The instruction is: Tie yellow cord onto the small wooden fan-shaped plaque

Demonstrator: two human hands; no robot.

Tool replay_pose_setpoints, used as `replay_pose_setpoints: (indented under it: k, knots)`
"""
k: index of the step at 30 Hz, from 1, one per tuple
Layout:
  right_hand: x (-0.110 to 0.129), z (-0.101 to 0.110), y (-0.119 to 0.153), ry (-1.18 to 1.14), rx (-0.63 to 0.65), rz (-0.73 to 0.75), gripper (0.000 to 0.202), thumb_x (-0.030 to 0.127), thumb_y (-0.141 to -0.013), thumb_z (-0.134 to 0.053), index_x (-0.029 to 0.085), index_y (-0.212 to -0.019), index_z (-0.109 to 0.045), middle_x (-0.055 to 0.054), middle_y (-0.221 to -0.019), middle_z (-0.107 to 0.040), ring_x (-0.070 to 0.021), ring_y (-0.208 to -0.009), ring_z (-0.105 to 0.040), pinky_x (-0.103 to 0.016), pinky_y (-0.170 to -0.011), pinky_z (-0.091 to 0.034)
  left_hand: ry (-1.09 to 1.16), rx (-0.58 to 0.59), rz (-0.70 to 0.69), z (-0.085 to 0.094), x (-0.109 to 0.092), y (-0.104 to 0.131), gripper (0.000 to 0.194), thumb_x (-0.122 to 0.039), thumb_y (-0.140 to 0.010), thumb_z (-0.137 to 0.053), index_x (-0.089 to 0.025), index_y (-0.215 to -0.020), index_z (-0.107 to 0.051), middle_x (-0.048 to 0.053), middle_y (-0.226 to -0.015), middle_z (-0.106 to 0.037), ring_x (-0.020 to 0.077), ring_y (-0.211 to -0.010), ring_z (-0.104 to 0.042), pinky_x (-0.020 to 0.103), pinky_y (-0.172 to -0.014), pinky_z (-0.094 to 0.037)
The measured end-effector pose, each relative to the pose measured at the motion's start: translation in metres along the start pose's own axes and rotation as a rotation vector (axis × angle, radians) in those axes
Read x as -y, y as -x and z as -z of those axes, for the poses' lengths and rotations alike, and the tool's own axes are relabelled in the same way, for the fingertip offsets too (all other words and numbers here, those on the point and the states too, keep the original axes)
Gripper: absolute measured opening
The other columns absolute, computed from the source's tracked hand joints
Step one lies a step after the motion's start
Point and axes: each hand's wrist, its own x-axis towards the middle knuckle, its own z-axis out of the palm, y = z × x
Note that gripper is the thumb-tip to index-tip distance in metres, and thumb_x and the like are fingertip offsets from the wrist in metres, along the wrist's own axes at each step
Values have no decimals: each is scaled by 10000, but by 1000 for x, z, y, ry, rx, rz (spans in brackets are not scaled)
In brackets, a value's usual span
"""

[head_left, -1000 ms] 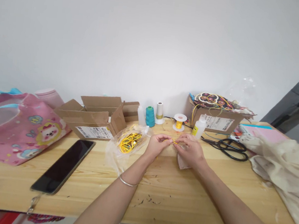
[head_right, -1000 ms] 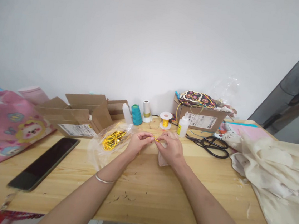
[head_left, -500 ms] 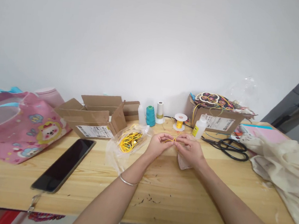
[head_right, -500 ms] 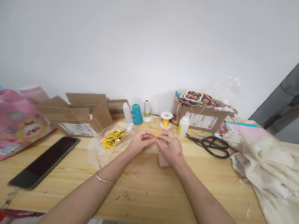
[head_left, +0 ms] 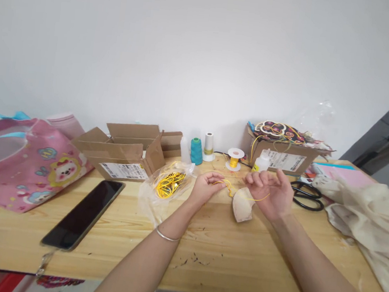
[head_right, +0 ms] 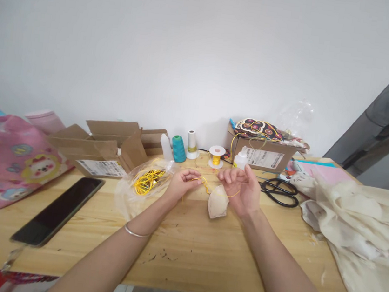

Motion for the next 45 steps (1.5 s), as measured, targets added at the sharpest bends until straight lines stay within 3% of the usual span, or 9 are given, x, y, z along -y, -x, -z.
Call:
replay_pose_setpoints:
  k: [3,6,9,12,23,36,41,45]
  knots:
    - [-8,-6,0,276,-55,-12,428,498,-738,-287,169,-601,-525,-40,-576,-528,-158,-596,-502,-307,-590,-391,1,3,0,0,1,0,253,-218,-526,-641,-132,-751,-565,28,-688,-615,108,-649,-554,235,-648,-413]
    - [-21,-13,1,697,47,56,324,471,-592,-532,167,-692,-584,-37,-661,-583,-158,-612,-505,-279,-561,-383,-11,1,-29,0,2,-1,252,-217,-529,-636,-129,-756,-567,38,-712,-617,117,-653,-557,241,-629,-420]
    - [-32,-13,3,883,132,96,259,416,-637,-511,191,-723,-606,-21,-655,-596,-133,-574,-502,-244,-517,-372,-43,-7,-56,0,2,-1,229,-209,-533,-631,-126,-739,-575,48,-730,-617,123,-669,-557,242,-631,-423]
    - [-41,-7,2,881,162,75,233,362,-697,-454,194,-699,-617,-19,-629,-597,-121,-543,-504,-223,-480,-364,-83,-10,-75,0,2,-1,211,-202,-538,-624,-123,-729,-585,62,-762,-619,129,-696,-557,247,-654,-423]
    - [-48,-8,2,707,213,24,213,308,-713,-440,167,-685,-597,-8,-599,-596,-122,-551,-524,-219,-499,-390,-308,125,-78,2,8,0,202,-277,-601,-561,-133,-729,-620,49,-709,-629,141,-647,-547,247,-612,-420]
    - [-43,-10,2,627,104,40,222,328,-686,-476,168,-711,-629,-29,-653,-632,-146,-589,-552,-239,-512,-409,-130,42,69,1,6,-2,242,-270,-485,-653,-126,-678,-627,41,-651,-638,121,-566,-543,239,-572,-416]
    - [-40,-11,3,594,110,34,215,306,-689,-479,171,-743,-637,-34,-679,-634,-148,-610,-553,-248,-542,-416,-154,43,59,1,5,-1,219,-281,-490,-650,-131,-647,-622,14,-592,-619,100,-517,-514,216,-519,-389]
    - [-39,-11,3,587,86,48,208,304,-691,-482,180,-737,-642,-33,-675,-632,-149,-611,-548,-255,-542,-413,-187,-20,40,2,3,-1,213,-299,-501,-641,-138,-638,-619,7,-599,-612,95,-528,-503,209,-519,-376]
